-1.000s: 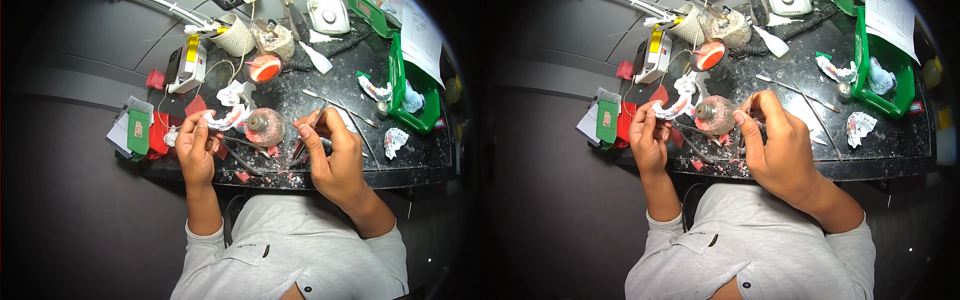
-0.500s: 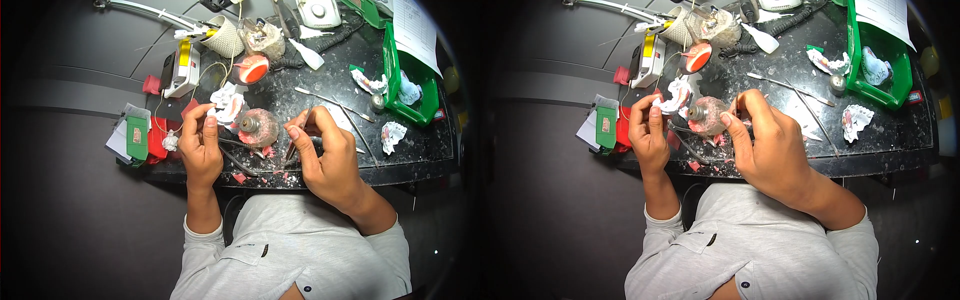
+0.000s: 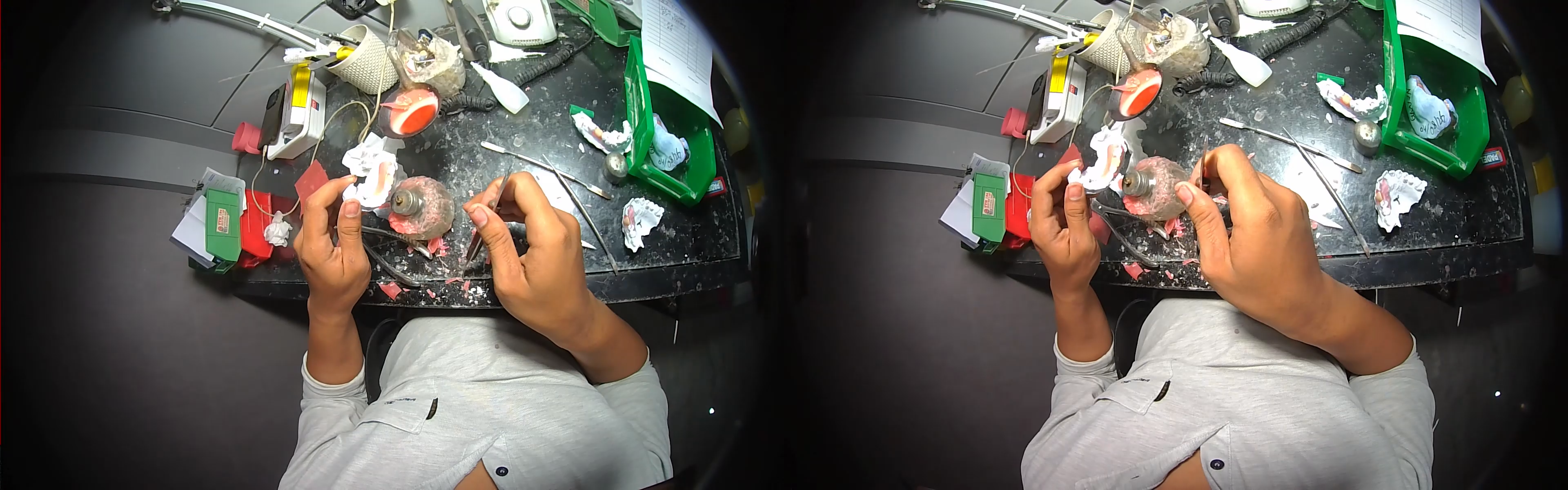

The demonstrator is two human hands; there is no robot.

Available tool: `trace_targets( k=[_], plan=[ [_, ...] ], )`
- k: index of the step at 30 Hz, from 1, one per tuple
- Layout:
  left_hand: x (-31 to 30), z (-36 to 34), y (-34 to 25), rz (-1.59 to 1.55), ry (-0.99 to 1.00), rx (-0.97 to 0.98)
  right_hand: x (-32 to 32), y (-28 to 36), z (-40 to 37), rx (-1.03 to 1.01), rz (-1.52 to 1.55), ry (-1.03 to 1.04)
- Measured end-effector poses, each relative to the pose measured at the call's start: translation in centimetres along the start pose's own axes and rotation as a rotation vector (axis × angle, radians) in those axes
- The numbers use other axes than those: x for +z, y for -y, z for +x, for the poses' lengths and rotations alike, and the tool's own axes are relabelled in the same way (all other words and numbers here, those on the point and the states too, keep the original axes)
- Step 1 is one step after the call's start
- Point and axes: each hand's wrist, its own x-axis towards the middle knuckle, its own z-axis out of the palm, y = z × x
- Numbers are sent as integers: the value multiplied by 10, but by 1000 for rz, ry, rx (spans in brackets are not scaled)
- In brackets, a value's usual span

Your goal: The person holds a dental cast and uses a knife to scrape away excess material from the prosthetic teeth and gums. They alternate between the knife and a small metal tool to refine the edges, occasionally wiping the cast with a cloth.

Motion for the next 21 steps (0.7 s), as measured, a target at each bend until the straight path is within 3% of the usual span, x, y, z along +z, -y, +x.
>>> trace_targets(
  k=[8,14,16,17,20,21],
  plan=[
    [-11,-12,-10,35,28,-85,2,-3,0,-39,-3,-21],
    [-3,-6,-3,86,-16,69,2,-1,0,-6,32,-14],
    [-4,-5,-7,-273,-66,-268,2,1,0,21,44,-7],
    [-6,-7,-3,-270,-76,-268,1,1,0,14,45,2],
    [-20,-17,20,-905,-162,-623,2,2,1,8,34,10],
    [-23,-23,19,-940,-161,-646,2,1,1,1,32,-5]
  ],
)
